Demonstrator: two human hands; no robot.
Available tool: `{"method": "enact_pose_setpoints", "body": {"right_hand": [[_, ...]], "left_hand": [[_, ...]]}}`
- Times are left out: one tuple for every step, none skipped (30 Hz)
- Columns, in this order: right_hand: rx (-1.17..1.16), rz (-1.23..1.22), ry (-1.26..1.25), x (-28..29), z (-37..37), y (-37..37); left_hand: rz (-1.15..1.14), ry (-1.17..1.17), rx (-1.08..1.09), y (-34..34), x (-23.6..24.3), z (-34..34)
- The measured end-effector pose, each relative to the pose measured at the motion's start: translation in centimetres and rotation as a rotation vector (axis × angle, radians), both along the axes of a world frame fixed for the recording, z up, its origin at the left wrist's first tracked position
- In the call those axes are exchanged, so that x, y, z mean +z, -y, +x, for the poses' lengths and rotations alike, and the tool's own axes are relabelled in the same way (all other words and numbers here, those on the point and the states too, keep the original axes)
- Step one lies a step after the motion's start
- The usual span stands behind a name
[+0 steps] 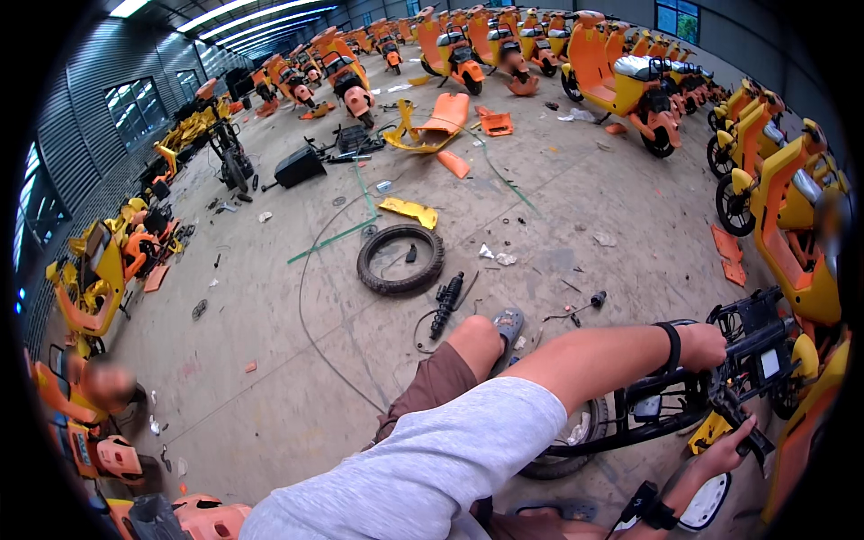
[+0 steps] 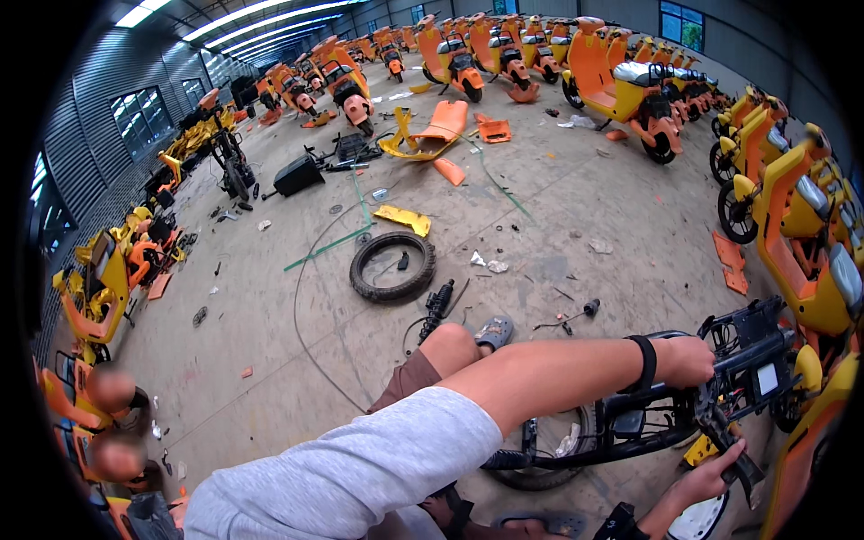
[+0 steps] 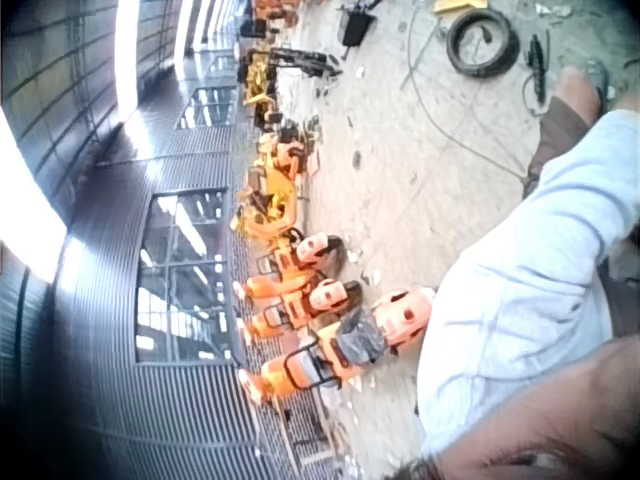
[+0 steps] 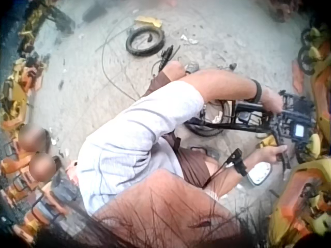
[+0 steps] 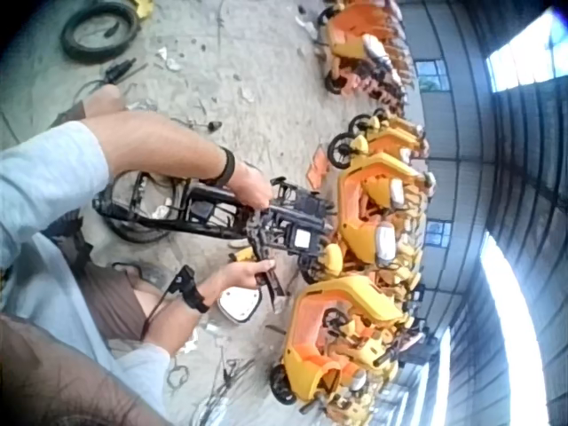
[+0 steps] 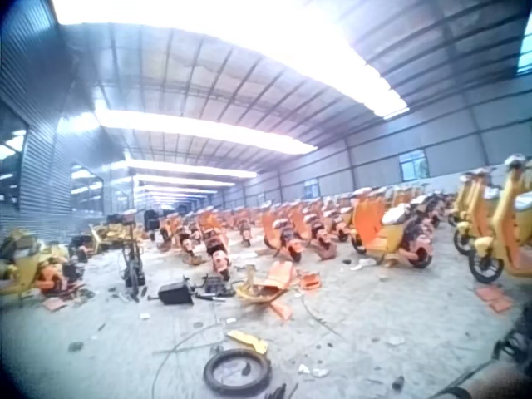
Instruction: The person uses pliers to manipulate wires on the frame of a scooter. They handle the wires and the metal frame while sitting on the floor of a warehouse.
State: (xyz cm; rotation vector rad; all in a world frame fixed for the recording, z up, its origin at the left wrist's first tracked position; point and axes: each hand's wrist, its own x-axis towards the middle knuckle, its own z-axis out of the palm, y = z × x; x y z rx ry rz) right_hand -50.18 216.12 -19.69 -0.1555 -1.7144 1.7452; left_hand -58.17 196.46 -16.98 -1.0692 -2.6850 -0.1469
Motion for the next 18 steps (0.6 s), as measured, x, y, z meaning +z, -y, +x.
{"method": "enact_pose_setpoints", "body": {"right_hand": [[0.025,-0.03,-0.04,-0.4,-0.3,-0.2],[0.052,-0.061,-0.079,-0.7,-0.5,-0.3],[0.02,-0.063,-0.072,-0.8,-1.0,-0.4],[-0.011,-0.072,-0.054,-0.8,-0.8,0.1],[-0.066,-0.073,-0.038,-0.8,-0.7,-0.2],[-0.085,-0.144,-0.018,-0.9,-0.5,-0.7],[-0.091,-0.219,0.003,-0.9,-0.3,-0.9],[-0.091,-0.291,0.021,-0.8,-0.2,-0.8],[-0.098,-0.327,-0.015,-0.7,-0.1,-0.8],[-0.092,-0.369,-0.05,-0.5,0.0,-0.3],[-0.095,-0.408,-0.083,0.0,0.4,0.3],[-0.16,-0.401,-0.053,0.6,0.7,0.9],[-0.111,-0.506,-0.022,1.0,1.2,0.8],[-0.112,-0.56,-0.051,2.8,2.5,1.6],[-0.113,-0.611,-0.082,4.3,3.6,2.5],[-0.23,-0.653,-0.074,4.6,3.7,1.9],[-0.344,-0.694,-0.064,5.0,3.9,1.4],[-0.315,-0.613,-0.047,5.0,4.1,0.3]], "left_hand": [[-0.027,-0.017,-0.014,0.0,0.1,0.1],[-0.013,-0.049,0.012,0.1,-0.2,0.3],[0.001,-0.08,0.038,0.4,-0.8,0.6],[0.007,-0.101,0.066,0.8,-1.3,1.0],[0.082,-0.172,0.033,0.7,-0.8,2.1],[0.158,-0.241,0.001,0.8,-0.3,3.7],[0.229,-0.312,-0.02,1.4,0.2,5.3],[0.231,-0.271,-0.036,1.7,-0.1,6.3],[0.3,-0.24,-0.083,1.9,0.1,7.6],[0.383,-0.199,-0.095,2.1,-0.6,8.9],[0.469,-0.154,-0.114,1.7,-1.6,10.1],[0.511,-0.086,-0.151,1.4,-2.0,11.1],[0.554,-0.015,-0.186,1.2,-2.1,12.2],[0.538,-0.025,-0.231,1.0,-2.0,13.2],[0.536,0.047,-0.242,0.5,-2.2,13.9],[0.55,0.062,-0.279,-0.3,-2.0,14.5],[0.564,0.078,-0.315,-0.9,-1.7,15.0],[0.6,0.102,-0.332,-1.3,-1.4,15.5]]}}
